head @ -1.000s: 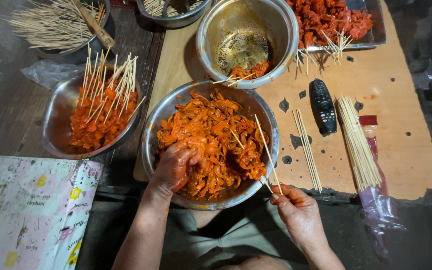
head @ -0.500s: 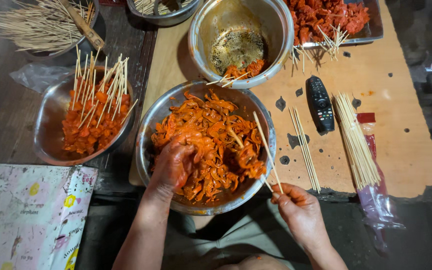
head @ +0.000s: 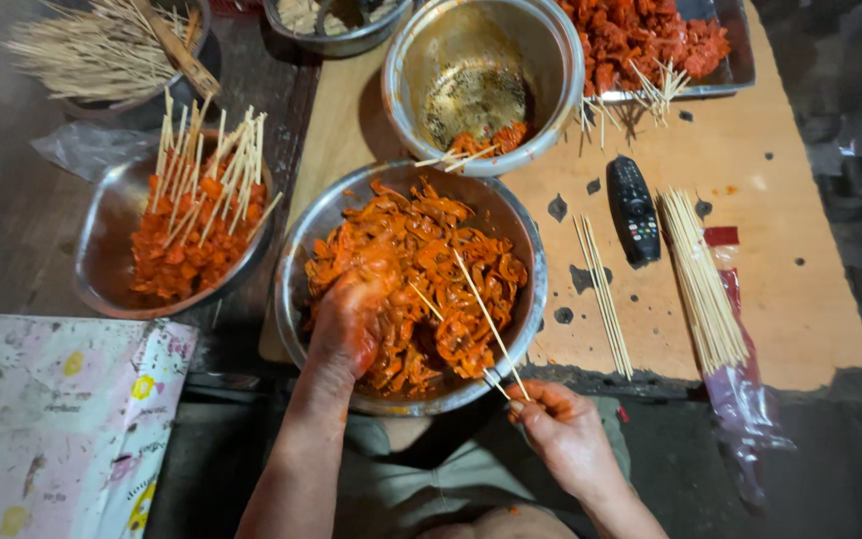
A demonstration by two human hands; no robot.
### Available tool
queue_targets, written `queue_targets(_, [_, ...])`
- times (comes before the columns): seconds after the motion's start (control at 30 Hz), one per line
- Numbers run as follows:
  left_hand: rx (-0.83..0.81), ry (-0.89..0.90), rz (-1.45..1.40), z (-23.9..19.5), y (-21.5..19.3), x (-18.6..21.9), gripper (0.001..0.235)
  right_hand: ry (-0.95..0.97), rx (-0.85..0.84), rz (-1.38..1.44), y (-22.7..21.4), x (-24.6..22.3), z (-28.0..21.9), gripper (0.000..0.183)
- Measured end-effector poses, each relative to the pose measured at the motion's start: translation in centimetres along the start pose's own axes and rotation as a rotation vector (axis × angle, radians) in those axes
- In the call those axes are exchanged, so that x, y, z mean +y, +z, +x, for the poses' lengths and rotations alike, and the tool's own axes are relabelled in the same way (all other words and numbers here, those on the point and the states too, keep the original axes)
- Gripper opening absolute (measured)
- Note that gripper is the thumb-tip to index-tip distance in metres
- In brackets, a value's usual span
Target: The person threads marinated pieces of orange-colored meat or chicken skins onto wooden skewers by hand, picking them from a large metal bowl and placing the completed skewers into a separate metal bowl.
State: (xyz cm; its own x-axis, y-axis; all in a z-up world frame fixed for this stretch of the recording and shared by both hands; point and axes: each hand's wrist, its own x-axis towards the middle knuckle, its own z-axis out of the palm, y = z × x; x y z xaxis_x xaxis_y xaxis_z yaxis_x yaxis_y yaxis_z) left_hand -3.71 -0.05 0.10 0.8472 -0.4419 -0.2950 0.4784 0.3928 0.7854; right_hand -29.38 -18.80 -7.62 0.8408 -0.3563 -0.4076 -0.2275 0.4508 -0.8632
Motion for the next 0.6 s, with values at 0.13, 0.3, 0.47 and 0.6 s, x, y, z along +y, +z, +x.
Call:
queue_targets(0.13, [-0.190,-0.040,0.094,-1.1,0.2,-0.4,0.033,-0.007,-0.014,0.079,0.1,0.2,0.1,0.022])
queue_targets(0.3, [-0.148,-0.088,0.195,-2.6,1.5,0.5,0.037,-0.026,0.018,0.093,0.2,0.6,0.5,0.023])
queue_targets(0.47, [-0.155,-0.064,0.149,-1.7,-0.4,-0.8,0.028,-0.013,-0.013,0.115,-0.2,1.0,0.1,0.023])
queue_targets(0.6, [-0.058,0.038,-0.076,-0.9,-1.0,-2.4,0.027,-0.012,-0.037,0.016,-0.2,0.8,-0.1,0.022])
